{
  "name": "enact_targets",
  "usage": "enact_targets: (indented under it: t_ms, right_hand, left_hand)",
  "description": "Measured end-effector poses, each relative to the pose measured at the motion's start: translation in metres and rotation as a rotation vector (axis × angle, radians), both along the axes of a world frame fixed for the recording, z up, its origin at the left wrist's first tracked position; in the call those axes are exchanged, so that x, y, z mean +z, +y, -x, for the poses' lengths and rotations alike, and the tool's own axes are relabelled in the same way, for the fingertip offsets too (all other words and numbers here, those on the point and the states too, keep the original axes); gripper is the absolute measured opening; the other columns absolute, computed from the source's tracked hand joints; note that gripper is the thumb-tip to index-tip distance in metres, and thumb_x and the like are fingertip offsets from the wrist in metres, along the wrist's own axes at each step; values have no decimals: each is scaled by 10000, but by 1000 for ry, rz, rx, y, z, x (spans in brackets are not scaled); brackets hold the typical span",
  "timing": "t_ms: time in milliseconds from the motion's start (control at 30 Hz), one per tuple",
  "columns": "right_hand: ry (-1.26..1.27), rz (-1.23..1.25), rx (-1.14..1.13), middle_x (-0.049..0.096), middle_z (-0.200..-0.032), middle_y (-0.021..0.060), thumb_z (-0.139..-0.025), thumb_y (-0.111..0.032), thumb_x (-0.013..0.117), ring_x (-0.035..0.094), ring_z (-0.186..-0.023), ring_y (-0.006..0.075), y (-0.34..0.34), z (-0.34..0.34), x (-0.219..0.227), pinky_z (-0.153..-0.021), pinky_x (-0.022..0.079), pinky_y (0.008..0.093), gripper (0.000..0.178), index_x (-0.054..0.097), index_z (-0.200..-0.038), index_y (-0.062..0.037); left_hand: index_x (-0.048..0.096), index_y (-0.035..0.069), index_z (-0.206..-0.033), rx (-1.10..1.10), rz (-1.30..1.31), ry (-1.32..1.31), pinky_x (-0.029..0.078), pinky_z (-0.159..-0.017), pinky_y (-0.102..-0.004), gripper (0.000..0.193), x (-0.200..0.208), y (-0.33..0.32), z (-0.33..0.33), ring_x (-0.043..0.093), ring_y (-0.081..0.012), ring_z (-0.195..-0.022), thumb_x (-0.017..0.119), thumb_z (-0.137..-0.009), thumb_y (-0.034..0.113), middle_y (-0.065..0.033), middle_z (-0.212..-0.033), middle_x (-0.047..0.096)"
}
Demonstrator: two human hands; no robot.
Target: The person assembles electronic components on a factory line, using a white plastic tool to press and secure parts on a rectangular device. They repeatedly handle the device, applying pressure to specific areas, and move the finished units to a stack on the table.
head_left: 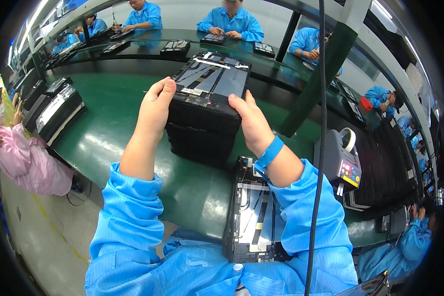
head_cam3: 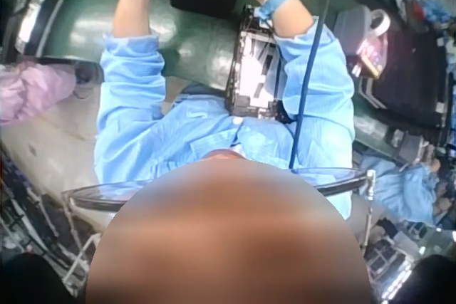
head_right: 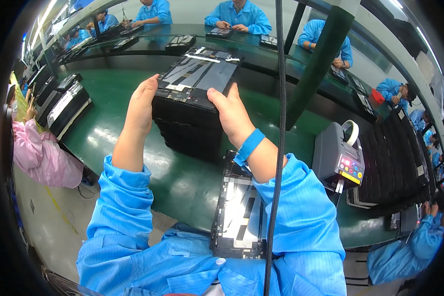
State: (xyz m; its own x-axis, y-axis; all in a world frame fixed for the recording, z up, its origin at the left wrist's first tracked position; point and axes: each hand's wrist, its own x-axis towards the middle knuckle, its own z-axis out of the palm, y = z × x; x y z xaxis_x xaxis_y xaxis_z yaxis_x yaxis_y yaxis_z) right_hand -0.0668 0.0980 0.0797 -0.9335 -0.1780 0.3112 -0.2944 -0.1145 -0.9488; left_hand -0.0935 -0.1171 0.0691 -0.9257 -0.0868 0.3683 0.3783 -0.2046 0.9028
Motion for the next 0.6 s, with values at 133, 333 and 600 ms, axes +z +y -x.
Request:
enact_targets:
  t_ms: [133, 333, 600]
  right_hand:
    - [21, -198, -223, 458, -1352, 220, -940, -519, 486, 426, -1257, 270, 15, 12, -17, -1057, 307, 317, 773, 325, -1363, 108]
    - [-65, -170, -130, 544, -1271, 128, -968, -361, 525, 475, -1193, 188, 79, -79, 43, -1010, 341, 301, 506, 500, -1284, 33]
    - [-82, 29, -946, 618, -882, 17, -909, -177, 597, 509, -742, 70, 224, -233, -43, -659, 406, 221, 182, 605, -1011, -26]
  left_hand:
    - [528, -77, -1241, 249, 251, 98, 409, -953, -291, 647, -6, 14, 1, 553, -192, -1077, 618, -900, 464, -161, -1157, 607]
    - [445, -60, -1296, 675, 678, 321, 313, -1058, -387, 639, -17, -6, -40, 419, -314, -1257, 558, -931, 453, -217, -1332, 456]
    - [379, -27, -1362, -304, 503, 133, 323, -1056, -420, 635, -49, 38, -180, 385, -279, -1303, 629, -841, 236, -174, -1371, 420]
